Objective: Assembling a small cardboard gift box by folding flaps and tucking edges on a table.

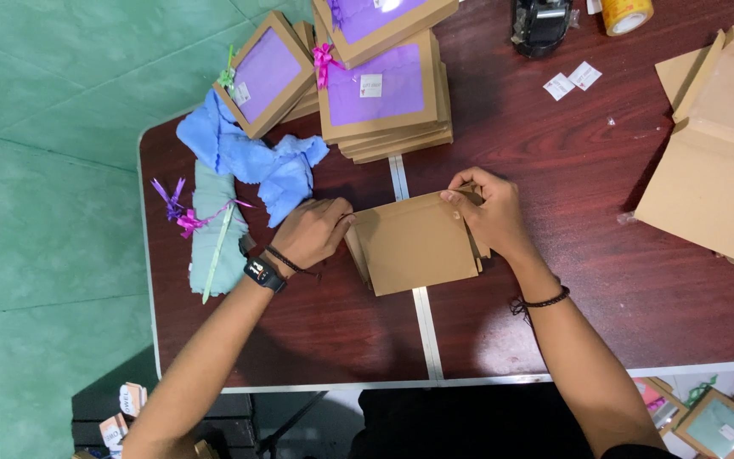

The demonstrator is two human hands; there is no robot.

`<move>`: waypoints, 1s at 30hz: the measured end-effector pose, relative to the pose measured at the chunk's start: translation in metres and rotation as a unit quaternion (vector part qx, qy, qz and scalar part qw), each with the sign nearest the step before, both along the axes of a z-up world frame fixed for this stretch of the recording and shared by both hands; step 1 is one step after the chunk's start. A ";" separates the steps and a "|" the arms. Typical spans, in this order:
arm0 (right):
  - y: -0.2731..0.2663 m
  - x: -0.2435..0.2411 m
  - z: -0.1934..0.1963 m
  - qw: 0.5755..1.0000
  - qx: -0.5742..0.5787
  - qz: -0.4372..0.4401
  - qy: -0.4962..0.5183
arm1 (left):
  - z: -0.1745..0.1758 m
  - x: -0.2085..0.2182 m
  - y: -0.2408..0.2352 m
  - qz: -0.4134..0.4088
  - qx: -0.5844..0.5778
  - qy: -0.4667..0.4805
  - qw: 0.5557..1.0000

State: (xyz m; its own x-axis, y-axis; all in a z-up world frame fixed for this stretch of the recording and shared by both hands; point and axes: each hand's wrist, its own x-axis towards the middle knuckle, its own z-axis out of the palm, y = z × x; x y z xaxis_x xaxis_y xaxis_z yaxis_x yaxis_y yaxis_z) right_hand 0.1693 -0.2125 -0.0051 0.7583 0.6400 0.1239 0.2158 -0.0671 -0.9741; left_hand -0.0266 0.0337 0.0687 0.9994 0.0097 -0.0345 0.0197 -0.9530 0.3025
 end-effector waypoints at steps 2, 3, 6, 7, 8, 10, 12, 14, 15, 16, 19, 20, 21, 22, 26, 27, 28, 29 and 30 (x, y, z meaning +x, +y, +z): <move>0.000 -0.003 0.004 1.000 0.007 -0.009 0.015 | -0.009 -0.003 -0.004 0.066 -0.054 0.010 0.996; 0.000 -0.005 0.006 0.999 0.013 -0.016 0.029 | -0.013 -0.005 -0.006 0.133 -0.109 0.019 0.985; -0.003 0.006 -0.007 0.999 0.025 -0.019 0.004 | -0.053 -0.016 -0.016 0.266 -0.248 -0.034 0.931; -0.003 0.006 -0.004 0.999 0.030 -0.023 0.003 | -0.062 -0.016 -0.020 0.262 -0.244 -0.036 0.933; -0.004 0.005 -0.002 0.999 0.024 -0.021 0.007 | -0.072 -0.018 -0.027 0.303 -0.271 -0.091 0.909; -0.004 0.002 0.000 1.000 0.018 -0.019 0.011 | -0.087 -0.022 -0.038 0.341 -0.295 -0.145 0.881; -0.001 0.005 -0.001 1.000 0.007 -0.023 -0.020 | -0.098 -0.021 -0.045 0.352 -0.229 -0.215 0.882; -0.002 0.004 -0.011 0.999 -0.001 -0.027 -0.027 | -0.100 -0.019 -0.047 0.340 -0.214 -0.227 0.887; -0.003 0.003 -0.015 0.999 -0.010 -0.032 -0.032 | -0.101 -0.019 -0.048 0.327 -0.200 -0.235 0.893; -0.002 0.003 -0.012 0.999 -0.010 -0.027 -0.038 | -0.100 -0.017 -0.048 0.330 -0.201 -0.241 0.890; -0.001 -0.003 -0.006 0.998 -0.019 -0.035 -0.044 | -0.099 -0.016 -0.050 0.317 -0.192 -0.261 0.891; 0.000 -0.003 -0.005 0.998 -0.025 -0.048 -0.039 | -0.097 -0.015 -0.050 0.311 -0.186 -0.258 0.896; 0.001 -0.004 -0.003 0.997 -0.032 -0.060 -0.034 | -0.096 -0.015 -0.050 0.305 -0.179 -0.255 0.900; 0.001 -0.005 -0.011 0.997 -0.033 -0.056 -0.041 | -0.096 -0.015 -0.050 0.309 -0.182 -0.261 0.896; 0.003 -0.006 -0.018 0.996 -0.037 -0.071 -0.042 | -0.095 -0.012 -0.052 0.299 -0.183 -0.274 0.896; 0.004 -0.006 -0.012 0.996 -0.037 -0.077 -0.037 | -0.094 -0.012 -0.053 0.295 -0.177 -0.275 0.898; 0.004 -0.008 -0.013 0.996 -0.039 -0.072 -0.041 | -0.093 -0.012 -0.054 0.299 -0.180 -0.279 0.895; 0.004 -0.009 -0.013 0.995 -0.041 -0.075 -0.042 | -0.092 -0.011 -0.055 0.299 -0.178 -0.278 0.895; 0.005 -0.010 -0.012 0.995 -0.043 -0.079 -0.041 | -0.090 -0.009 -0.054 0.297 -0.175 -0.276 0.897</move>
State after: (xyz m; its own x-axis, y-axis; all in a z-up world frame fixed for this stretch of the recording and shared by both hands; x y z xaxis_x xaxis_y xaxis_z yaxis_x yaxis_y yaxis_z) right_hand 0.1595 -0.2073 -0.0175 0.8403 0.5237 0.1404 0.2750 -0.1885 -0.9428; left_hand -0.0359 -0.0201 -0.0214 0.6869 0.6321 0.3586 0.2483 -0.6679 0.7016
